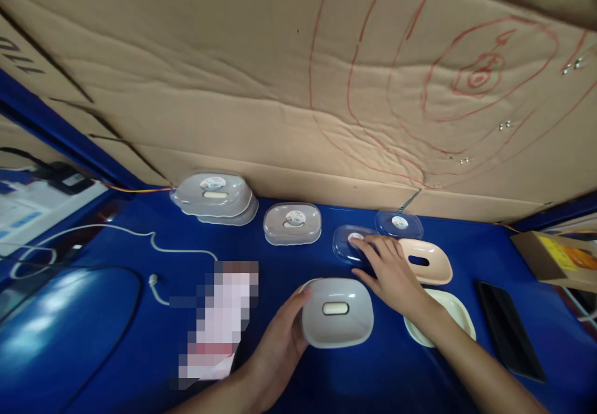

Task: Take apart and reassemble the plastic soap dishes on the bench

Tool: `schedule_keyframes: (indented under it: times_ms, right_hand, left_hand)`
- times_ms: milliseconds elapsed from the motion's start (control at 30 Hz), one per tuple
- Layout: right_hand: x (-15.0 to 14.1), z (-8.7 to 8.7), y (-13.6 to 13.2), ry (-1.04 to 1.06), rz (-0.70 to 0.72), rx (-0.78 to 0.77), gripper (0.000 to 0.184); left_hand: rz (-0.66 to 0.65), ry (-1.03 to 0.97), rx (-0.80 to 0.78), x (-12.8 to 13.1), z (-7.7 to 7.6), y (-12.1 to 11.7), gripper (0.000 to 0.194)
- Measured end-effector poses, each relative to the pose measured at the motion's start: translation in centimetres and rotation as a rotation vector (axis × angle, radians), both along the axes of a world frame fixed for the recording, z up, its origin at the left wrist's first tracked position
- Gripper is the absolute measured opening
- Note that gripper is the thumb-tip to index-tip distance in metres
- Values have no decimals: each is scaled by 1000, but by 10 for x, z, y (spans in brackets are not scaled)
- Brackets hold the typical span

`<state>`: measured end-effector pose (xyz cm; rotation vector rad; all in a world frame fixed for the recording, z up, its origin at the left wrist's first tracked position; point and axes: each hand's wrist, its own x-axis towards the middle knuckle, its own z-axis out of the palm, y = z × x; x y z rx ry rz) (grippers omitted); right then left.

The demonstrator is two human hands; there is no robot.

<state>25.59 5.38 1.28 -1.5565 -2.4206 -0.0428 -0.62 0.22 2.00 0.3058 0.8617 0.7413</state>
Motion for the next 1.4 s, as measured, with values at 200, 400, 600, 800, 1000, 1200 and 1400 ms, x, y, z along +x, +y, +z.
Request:
schedule_keyframes:
  times_ms: [200, 400, 600, 800, 1000, 1200, 1400]
  right_hand:
    - [6, -4, -5, 98, -21, -87, 63]
    - [6, 13, -10, 313, -16, -117, 66]
    - [-10, 35, -52, 508, 164, -344, 63]
    - [-32, 25, -79, 269, 235, -138, 68]
    - [-39, 15, -77, 164, 252, -18, 62]
    - [-39, 15, -77, 82, 298, 19, 58]
    - [-45, 8, -78, 16, 320, 48, 62]
  left_hand:
    - [-73, 11, -14, 4, -1, -11, 58]
    - [-30, 21, -86, 3, -1, -6, 51]
    - [-3, -35, -120, 3, 0, -2, 49]
    - [4, -70, -75, 3, 1, -2, 50]
    - [17, -58, 57, 0, 2, -2, 51]
    - [5, -20, 73, -1, 3, -2, 52]
    - [7, 63, 20, 0, 4, -2, 55]
